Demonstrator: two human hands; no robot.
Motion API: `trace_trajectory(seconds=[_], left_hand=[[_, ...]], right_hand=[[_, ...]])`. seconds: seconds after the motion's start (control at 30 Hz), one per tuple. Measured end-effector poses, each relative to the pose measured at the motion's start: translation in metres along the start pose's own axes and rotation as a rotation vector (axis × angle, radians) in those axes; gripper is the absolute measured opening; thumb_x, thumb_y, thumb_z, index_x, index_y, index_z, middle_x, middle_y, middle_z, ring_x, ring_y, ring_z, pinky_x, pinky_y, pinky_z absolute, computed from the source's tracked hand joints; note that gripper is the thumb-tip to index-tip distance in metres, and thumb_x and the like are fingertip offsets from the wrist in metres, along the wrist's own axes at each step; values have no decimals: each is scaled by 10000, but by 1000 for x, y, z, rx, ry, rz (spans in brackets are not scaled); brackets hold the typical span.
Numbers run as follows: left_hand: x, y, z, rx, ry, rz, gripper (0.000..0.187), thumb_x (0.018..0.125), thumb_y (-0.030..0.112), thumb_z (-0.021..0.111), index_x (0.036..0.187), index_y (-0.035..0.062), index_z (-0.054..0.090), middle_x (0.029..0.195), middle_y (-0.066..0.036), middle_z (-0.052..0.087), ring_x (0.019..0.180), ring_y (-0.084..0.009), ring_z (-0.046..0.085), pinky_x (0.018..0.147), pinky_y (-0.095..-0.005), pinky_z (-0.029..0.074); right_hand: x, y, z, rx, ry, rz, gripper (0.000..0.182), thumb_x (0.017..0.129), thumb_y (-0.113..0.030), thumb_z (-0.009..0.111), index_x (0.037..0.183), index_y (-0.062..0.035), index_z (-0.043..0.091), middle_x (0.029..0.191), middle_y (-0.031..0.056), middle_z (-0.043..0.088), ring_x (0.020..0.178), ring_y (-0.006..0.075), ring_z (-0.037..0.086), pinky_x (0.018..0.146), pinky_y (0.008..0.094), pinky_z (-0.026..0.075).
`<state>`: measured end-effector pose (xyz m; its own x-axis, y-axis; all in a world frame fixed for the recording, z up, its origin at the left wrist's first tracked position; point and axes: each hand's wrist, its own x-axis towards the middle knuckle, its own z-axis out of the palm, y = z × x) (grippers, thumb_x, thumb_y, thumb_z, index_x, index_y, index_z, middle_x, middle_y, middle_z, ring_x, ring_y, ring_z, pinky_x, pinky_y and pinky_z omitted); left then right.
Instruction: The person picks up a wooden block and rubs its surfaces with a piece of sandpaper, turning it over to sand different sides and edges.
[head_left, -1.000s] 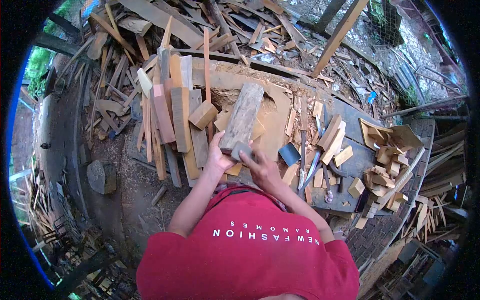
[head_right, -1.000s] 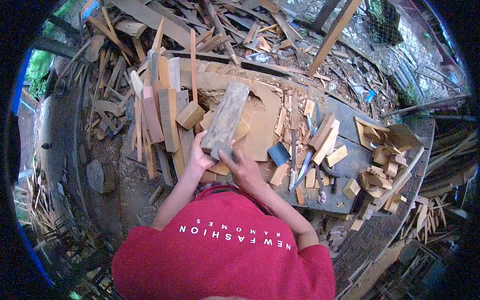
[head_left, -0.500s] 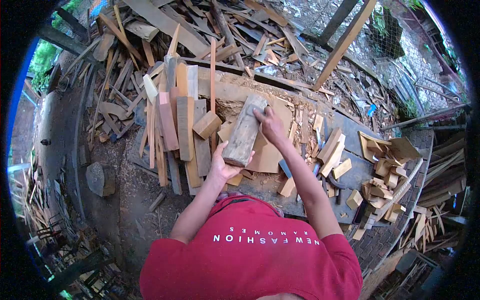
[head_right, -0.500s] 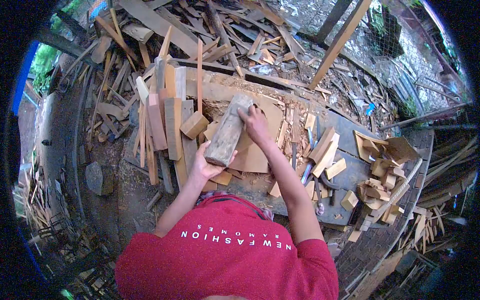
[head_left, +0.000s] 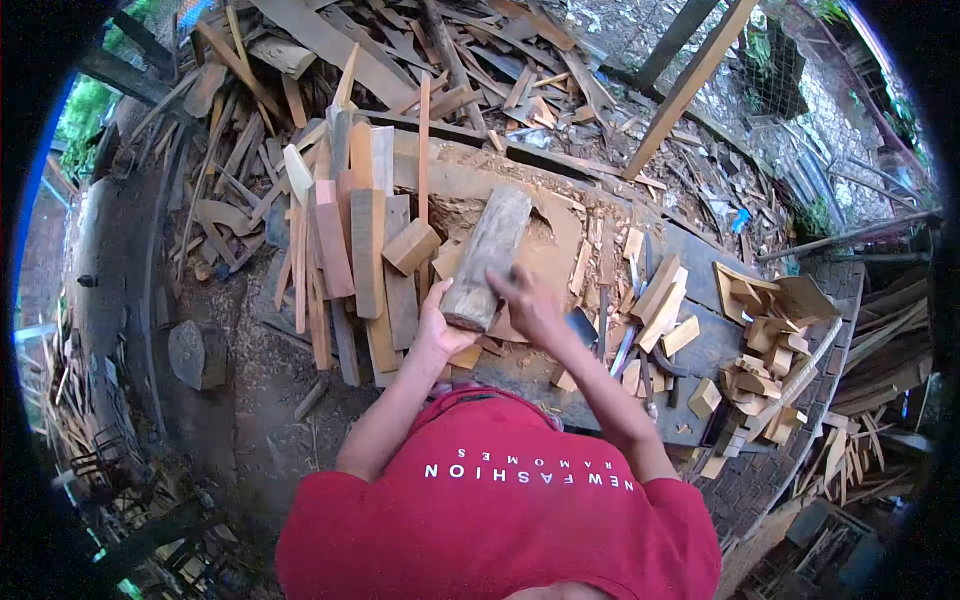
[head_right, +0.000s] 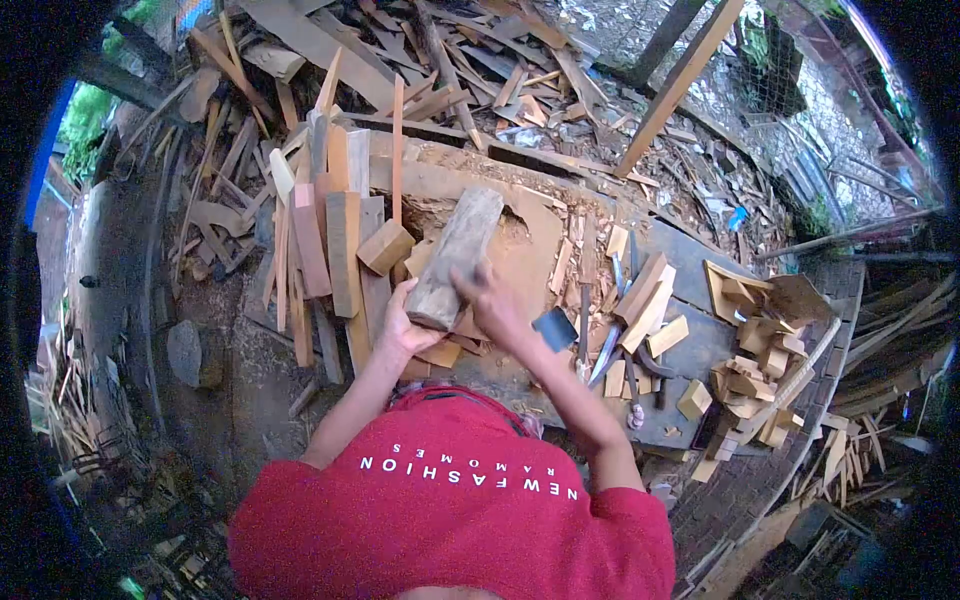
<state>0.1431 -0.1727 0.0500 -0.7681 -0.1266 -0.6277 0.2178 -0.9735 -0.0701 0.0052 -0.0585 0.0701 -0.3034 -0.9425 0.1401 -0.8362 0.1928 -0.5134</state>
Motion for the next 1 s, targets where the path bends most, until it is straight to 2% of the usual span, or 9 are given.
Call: trace_trajectory(seconds=[0.1,0.2,0.33,0.47,0.67,0.73,0.9,0.93,1.0], left_hand=[[-5,3,2,28,0,19,561,846,375,486,1271,11,443,1209,-183,534,1109,-338,521,966,-502,402],[-4,1,1,9,-14,30,573,843,374,500,1286,18,429,1214,-200,523,1109,-369,515,955,-512,411],[-6,2,2,-82,-13,-24,540,869,381,477,1287,40,452,1257,-180,512,1128,-370,510,924,-540,427],[-4,3,-3,-90,-71,-65,616,852,400,509,1325,26,383,1248,-237,480,1114,-423,494,918,-538,430],[-8,0,8,-39,-27,-37,621,852,418,498,1319,22,390,1230,-240,492,1098,-410,508,889,-524,444],[-9,1,9,-38,-22,-37,621,851,422,496,1316,24,394,1227,-239,495,1095,-405,510,880,-517,449],[-6,1,7,-66,-16,-88,615,849,442,490,1309,42,411,1214,-208,512,1077,-371,525,871,-498,450],[-4,2,4,-68,-16,-95,615,849,442,490,1309,42,411,1214,-208,512,1077,-371,525,871,-498,450],[1,2,-1,-74,-19,-80,619,844,466,493,1309,64,422,1218,-171,520,1078,-338,531,897,-494,434]], right_hand=[[-30,-36,-18,139,-4,-30,548,704,47,550,1208,-166,586,955,169,513,781,329,576,652,401,496],[-35,-30,-19,87,-39,-91,575,697,16,576,1244,-161,554,966,151,493,840,315,538,666,395,492],[10,34,3,-56,12,-82,558,709,5,583,1236,-176,563,990,134,496,896,308,522,683,409,492],[61,77,16,-98,44,3,530,738,21,548,1222,-194,576,1015,139,503,904,323,537,711,413,499],[116,119,27,-117,39,184,424,780,-11,491,1157,-161,615,955,207,536,925,376,557,789,440,471],[123,117,23,-110,-118,271,416,784,-27,492,1161,-155,608,939,224,534,930,385,552,804,444,460],[80,69,28,-109,34,118,357,790,-53,513,1109,-146,645,889,195,530,878,365,554,739,426,458],[67,48,12,-99,-95,77,441,782,-27,491,1183,-181,592,1036,205,522,904,370,573,740,428,505],[32,19,8,-13,-145,27,485,764,-16,505,1216,-180,567,1065,193,506,913,353,563,733,418,500]])
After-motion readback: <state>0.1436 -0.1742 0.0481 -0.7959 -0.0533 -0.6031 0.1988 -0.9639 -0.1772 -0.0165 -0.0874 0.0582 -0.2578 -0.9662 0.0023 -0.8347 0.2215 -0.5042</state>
